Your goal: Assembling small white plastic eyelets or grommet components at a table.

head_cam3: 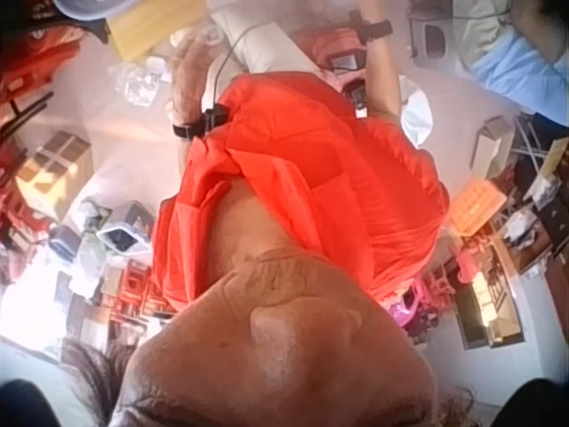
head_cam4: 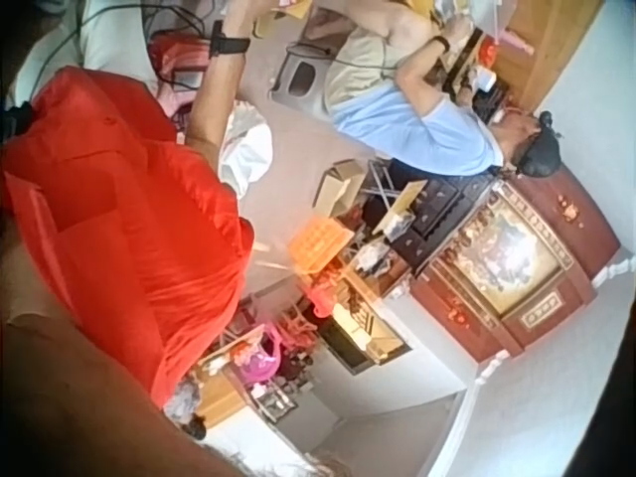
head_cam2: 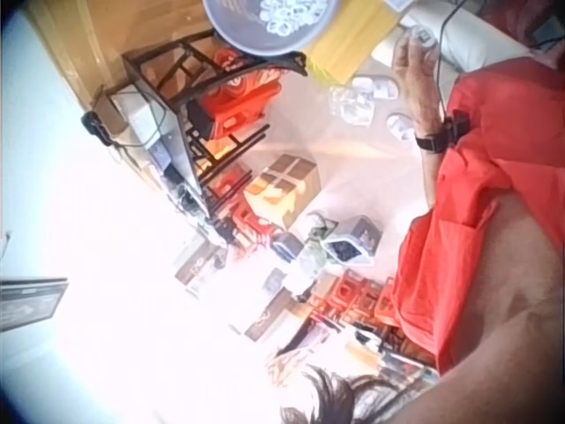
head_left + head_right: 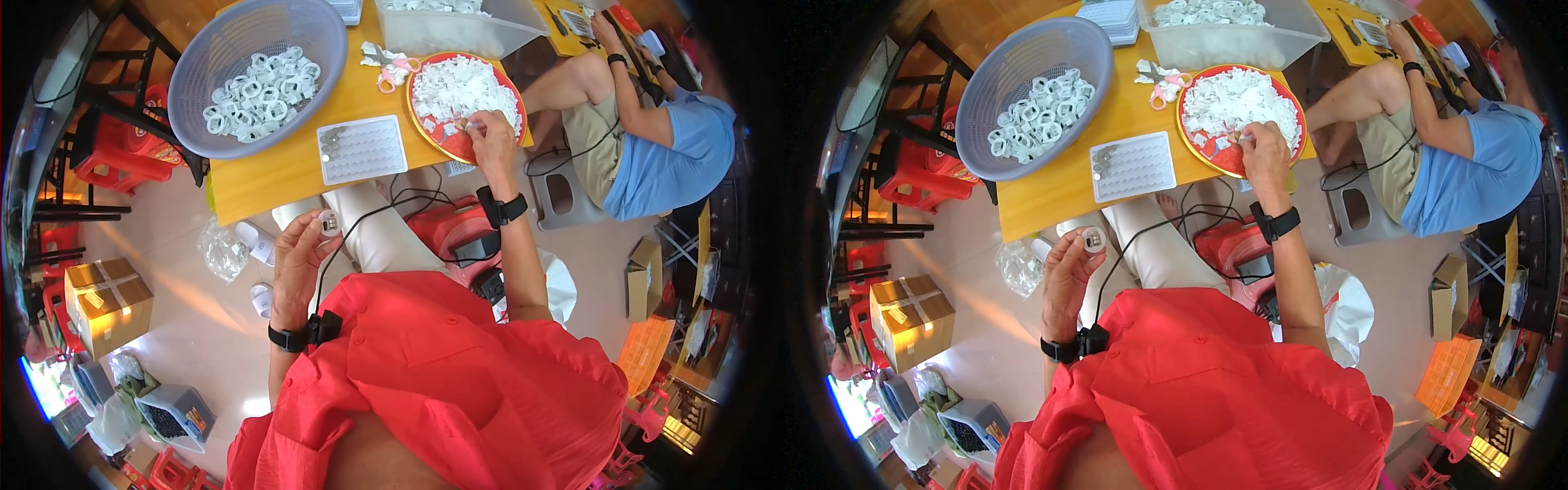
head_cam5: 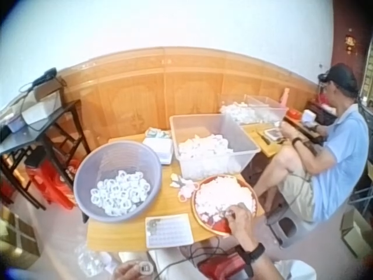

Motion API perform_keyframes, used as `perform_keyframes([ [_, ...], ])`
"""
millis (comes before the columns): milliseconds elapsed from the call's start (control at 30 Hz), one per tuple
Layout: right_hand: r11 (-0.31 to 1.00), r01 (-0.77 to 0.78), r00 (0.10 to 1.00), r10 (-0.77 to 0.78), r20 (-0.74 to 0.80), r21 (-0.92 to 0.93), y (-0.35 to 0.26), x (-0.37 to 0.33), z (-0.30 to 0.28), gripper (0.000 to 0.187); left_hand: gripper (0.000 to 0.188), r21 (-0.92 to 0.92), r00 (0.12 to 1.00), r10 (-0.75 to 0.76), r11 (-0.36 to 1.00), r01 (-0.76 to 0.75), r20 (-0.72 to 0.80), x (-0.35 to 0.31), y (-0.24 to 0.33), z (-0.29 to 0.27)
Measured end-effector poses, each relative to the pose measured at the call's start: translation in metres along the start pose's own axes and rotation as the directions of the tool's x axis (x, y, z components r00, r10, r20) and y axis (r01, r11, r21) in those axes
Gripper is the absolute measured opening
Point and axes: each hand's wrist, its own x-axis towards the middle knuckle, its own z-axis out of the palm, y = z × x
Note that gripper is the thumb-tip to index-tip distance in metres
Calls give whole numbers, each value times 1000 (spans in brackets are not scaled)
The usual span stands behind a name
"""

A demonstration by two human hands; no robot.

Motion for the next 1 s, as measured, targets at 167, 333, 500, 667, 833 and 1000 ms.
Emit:
perform_keyframes([
  [167, 992, -1, 1000, 2, -6, 124, 4, 0, 0, 11, 21, 1, 1000, -17, 1000, 17, 21, 2, 5, -2],
  [333, 516, -527, 845, 232, 482, 675, -48, -6, -19, 12, 21, -36, 999, -20, 999, 21, 39, 0, 7, 0],
  [500, 490, -500, 826, 22, 563, 715, -113, -28, -24, 11, 24, -40, 996, -14, 999, 17, 84, 1, 11, 11],
  [667, 589, -406, 774, -185, 606, 698, -160, -55, -21, 8, 26, -55, 996, 8, 998, -2, 93, -5, 14, 11],
  [833, 664, -111, 818, -361, 447, 740, -177, -69, -10, 10, 26, -67, 992, 49, 997, -41, 119, -11, 16, 9],
  [1000, 719, -40, 804, -389, 450, 694, -182, -69, -13, 10, 26, -39, 989, 52, 998, -47, 138, -12, 17, 11],
])
